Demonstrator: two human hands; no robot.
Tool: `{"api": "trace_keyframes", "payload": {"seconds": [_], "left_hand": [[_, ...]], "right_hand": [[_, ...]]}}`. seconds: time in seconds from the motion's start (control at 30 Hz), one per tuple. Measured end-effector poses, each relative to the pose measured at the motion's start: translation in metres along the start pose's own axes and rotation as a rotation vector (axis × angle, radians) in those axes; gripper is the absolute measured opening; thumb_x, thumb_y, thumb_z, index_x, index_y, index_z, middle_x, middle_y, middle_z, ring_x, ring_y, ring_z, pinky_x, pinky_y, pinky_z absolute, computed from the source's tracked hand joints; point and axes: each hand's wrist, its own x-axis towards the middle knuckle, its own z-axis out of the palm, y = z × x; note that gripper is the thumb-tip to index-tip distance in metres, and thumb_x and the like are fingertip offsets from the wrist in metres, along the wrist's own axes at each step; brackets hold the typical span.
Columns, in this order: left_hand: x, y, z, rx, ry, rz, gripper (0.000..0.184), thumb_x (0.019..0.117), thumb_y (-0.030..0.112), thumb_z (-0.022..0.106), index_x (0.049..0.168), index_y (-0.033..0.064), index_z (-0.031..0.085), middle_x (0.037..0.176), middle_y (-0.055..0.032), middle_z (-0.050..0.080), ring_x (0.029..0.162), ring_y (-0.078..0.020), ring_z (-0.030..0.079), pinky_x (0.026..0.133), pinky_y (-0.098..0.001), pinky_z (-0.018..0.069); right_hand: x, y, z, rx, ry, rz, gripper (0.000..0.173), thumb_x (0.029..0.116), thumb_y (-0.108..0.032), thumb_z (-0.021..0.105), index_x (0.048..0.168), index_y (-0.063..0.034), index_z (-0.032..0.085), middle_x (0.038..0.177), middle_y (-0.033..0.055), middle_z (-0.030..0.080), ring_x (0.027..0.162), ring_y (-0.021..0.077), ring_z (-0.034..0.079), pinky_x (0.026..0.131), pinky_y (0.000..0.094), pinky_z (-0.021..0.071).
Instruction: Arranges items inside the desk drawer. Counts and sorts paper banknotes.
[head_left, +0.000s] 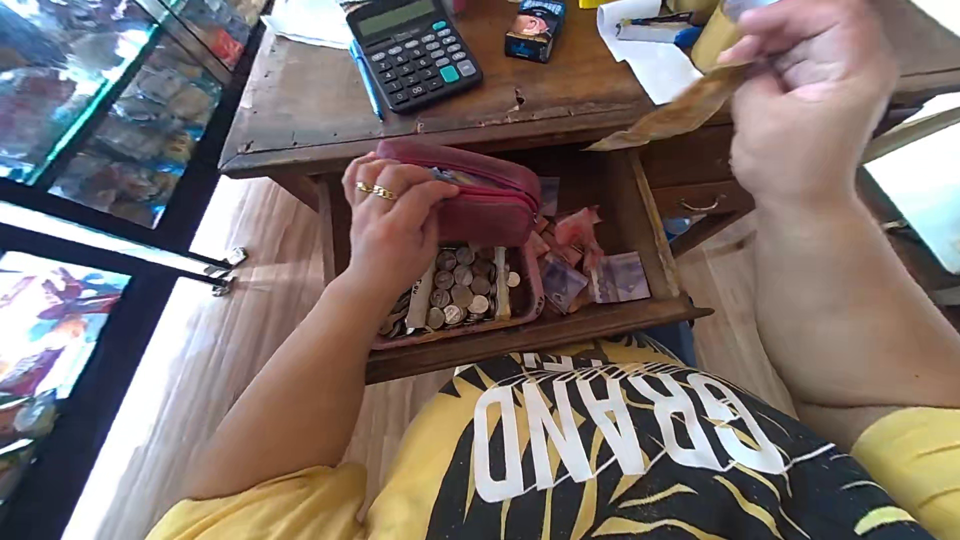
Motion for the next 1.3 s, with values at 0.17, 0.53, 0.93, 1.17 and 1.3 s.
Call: {"api": "trace_keyframes", "payload": {"seconds": [0.17,0.53,0.93,1.17,1.3], "left_hand": [[0.000,0.001,-0.003,-0.009,-0.088,-0.008,0.020,0.0959,0.002,0.055,0.101,0.0066,0.073,0.105,-0.0154,0.070,0.112,-0.0349,0.062,0.111,-0.0558,0.0338],[-0.029,0.002,-0.030,-0.026,-0.253,-0.014,0.017,0.0981,0.005,0.057,0.101,0.0076,0.073,0.109,-0.0147,0.068,0.116,-0.0331,0.061,0.115,-0.0558,0.0344],[-0.044,0.019,-0.022,0.056,-0.215,-0.074,0.019,0.0983,0.006,0.056,0.101,0.0120,0.074,0.117,-0.0116,0.071,0.121,-0.0337,0.062,0.116,-0.0592,0.0324],[-0.032,0.021,-0.019,0.032,-0.228,-0.086,0.022,0.0961,0.002,0.055,0.100,0.0138,0.073,0.118,-0.0070,0.072,0.122,-0.0301,0.063,0.116,-0.0598,0.0312],[-0.035,0.024,-0.016,0.037,-0.171,-0.056,0.021,0.0956,0.002,0.058,0.102,0.0132,0.075,0.110,-0.0083,0.072,0.117,-0.0297,0.064,0.115,-0.0571,0.0345]], "right_hand": [[0.005,-0.034,0.025,0.294,-0.313,0.105,0.028,0.0902,0.000,0.045,0.106,-0.0060,0.068,0.081,-0.0097,0.063,0.067,-0.0031,0.057,0.063,0.0189,0.0512],[0.003,-0.067,0.087,-0.143,-0.950,0.067,0.019,0.1018,-0.023,0.063,0.106,-0.0134,0.079,0.091,0.0080,0.075,0.086,0.0246,0.072,0.078,0.0502,0.0557],[-0.025,-0.069,0.105,-0.233,-0.681,-0.417,0.012,0.0960,-0.011,0.067,0.091,-0.0002,0.067,0.074,0.0170,0.060,0.063,0.0355,0.065,0.050,0.0476,0.0510],[-0.008,-0.072,0.109,-0.310,-0.899,-0.436,0.009,0.0939,-0.011,0.071,0.094,-0.0047,0.077,0.087,0.0165,0.066,0.073,0.0341,0.069,0.059,0.0509,0.0562],[0.028,-0.097,0.128,-0.523,-1.173,-0.094,0.021,0.0997,-0.027,0.068,0.108,-0.0100,0.077,0.107,0.0167,0.073,0.104,0.0382,0.069,0.085,0.0613,0.0535]]}}
